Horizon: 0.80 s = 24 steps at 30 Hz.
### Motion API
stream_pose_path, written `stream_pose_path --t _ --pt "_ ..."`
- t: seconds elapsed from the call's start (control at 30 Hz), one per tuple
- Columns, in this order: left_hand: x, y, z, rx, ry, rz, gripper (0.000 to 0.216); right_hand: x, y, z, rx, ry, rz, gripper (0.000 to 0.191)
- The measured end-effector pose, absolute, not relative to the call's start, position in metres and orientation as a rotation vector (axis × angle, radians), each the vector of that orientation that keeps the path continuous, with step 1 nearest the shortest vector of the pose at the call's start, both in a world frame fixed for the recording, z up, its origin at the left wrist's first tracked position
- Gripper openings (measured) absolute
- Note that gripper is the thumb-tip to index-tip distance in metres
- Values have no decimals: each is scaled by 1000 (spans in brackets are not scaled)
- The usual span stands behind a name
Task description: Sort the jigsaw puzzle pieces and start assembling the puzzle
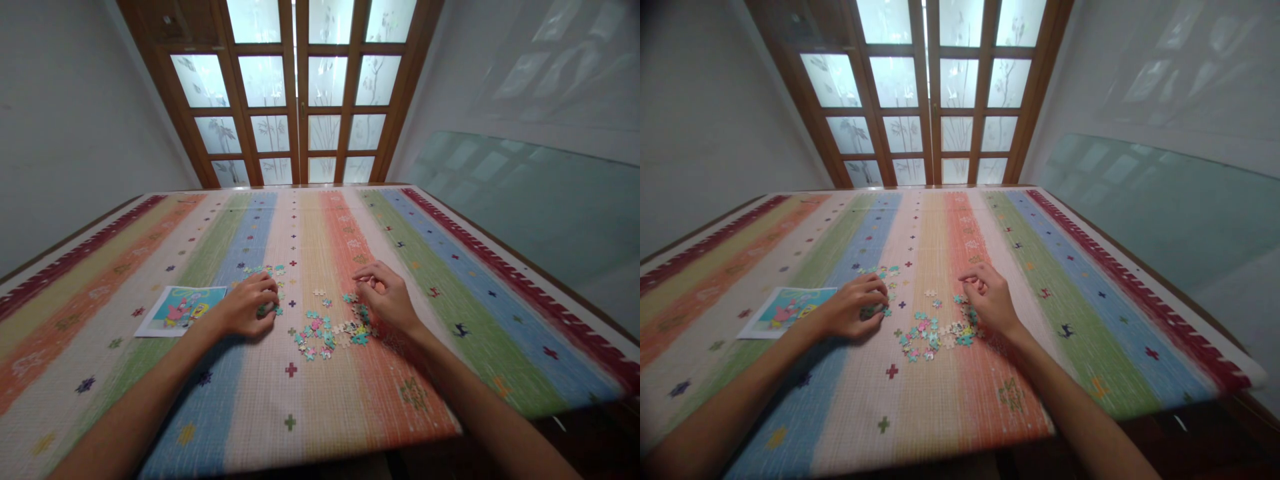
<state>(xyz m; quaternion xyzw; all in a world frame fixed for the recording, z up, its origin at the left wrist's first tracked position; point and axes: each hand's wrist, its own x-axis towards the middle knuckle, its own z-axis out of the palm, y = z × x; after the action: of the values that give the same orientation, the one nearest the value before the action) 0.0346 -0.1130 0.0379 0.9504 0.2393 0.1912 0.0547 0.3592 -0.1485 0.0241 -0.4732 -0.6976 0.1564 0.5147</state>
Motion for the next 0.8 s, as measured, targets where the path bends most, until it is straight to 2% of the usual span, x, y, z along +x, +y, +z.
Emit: stream_pose_path --t 0.17,0.4,0.6,0.8 --pt "34 -113 37 2909 713 596 13 371 -143 21 -1250 -1685 234 21" --pt "33 -111 34 2997 705 627 11 378 -139 14 -1387 -1837 221 22" --pt "37 -110 29 3187 742 862 40 381 -136 10 -1465 -2006 325 22" --pt "53 -124 28 3185 619 874 43 384 -140 19 -1393 -2159 559 12"
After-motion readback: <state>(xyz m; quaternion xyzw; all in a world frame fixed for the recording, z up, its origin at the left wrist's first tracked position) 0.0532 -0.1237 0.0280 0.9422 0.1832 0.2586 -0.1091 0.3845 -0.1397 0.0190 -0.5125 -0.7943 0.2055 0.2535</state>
